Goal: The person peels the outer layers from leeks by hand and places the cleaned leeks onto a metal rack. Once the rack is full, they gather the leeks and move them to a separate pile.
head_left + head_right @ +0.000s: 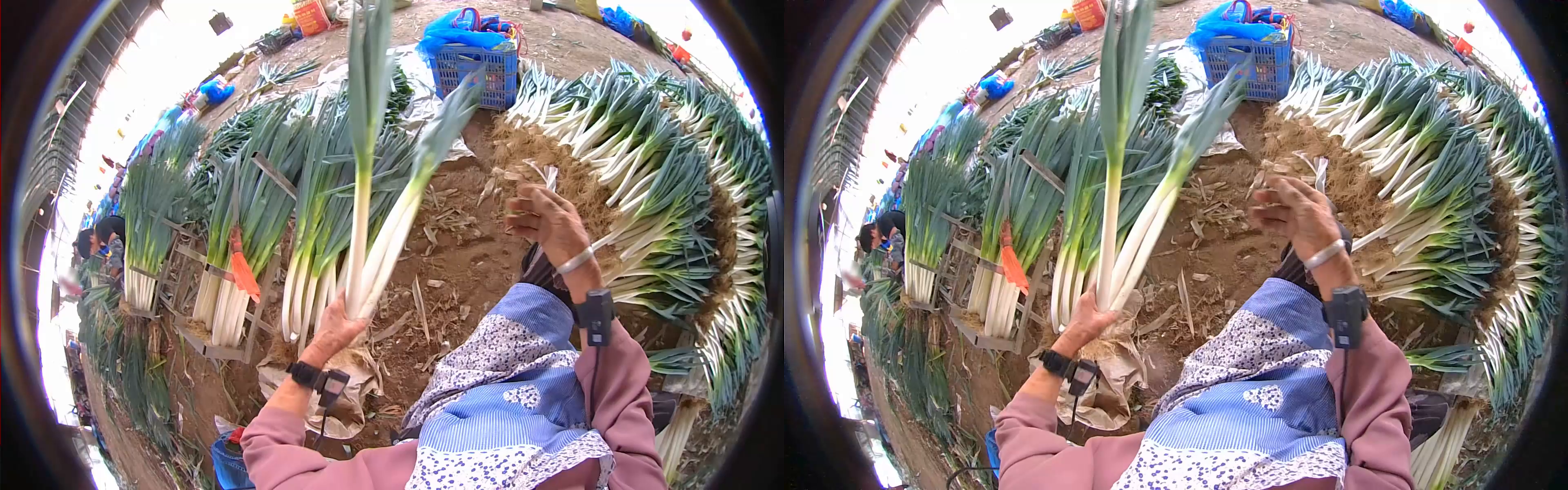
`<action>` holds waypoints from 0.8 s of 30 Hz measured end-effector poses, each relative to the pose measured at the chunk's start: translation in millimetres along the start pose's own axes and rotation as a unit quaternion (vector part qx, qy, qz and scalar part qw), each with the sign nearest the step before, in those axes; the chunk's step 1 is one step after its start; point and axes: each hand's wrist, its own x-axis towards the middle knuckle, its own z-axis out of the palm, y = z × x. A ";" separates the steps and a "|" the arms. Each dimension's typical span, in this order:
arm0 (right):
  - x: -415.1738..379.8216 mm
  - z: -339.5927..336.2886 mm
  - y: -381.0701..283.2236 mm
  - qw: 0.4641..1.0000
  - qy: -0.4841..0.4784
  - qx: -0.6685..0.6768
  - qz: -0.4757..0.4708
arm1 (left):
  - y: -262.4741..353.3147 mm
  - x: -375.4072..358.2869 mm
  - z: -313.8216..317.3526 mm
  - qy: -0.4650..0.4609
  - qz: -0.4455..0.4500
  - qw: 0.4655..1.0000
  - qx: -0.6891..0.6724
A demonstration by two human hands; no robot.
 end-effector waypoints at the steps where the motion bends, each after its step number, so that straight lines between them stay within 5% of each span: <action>1: -3.9 -15.1 -1.6 1.000 0.027 0.003 0.003 | -32.9 7.5 1.8 0.019 0.020 0.998 0.056; 5: -29.7 -78.4 -20.8 0.990 0.138 0.001 -0.041 | -160.9 44.9 16.9 0.023 -0.135 0.960 0.244; 7: -48.8 -109.2 -34.7 0.977 0.205 -0.031 -0.056 | -192.1 39.2 11.5 0.016 -0.120 0.966 0.230; 12: -109.8 -179.3 -50.5 0.943 0.316 -0.062 -0.085 | -199.9 28.1 -16.7 -0.061 -0.159 0.981 0.094; 16: -163.5 -225.0 -30.8 0.919 0.378 -0.094 -0.066 | -233.1 29.8 -34.4 -0.081 -0.270 0.940 0.191; 20: -210.7 -253.3 7.1 0.899 0.429 -0.078 -0.030 | -206.9 44.2 -24.6 0.009 -0.267 0.919 0.290; 24: -238.9 -279.3 41.4 0.864 0.502 -0.020 0.009 | -143.8 120.1 0.6 0.130 -0.029 0.959 0.250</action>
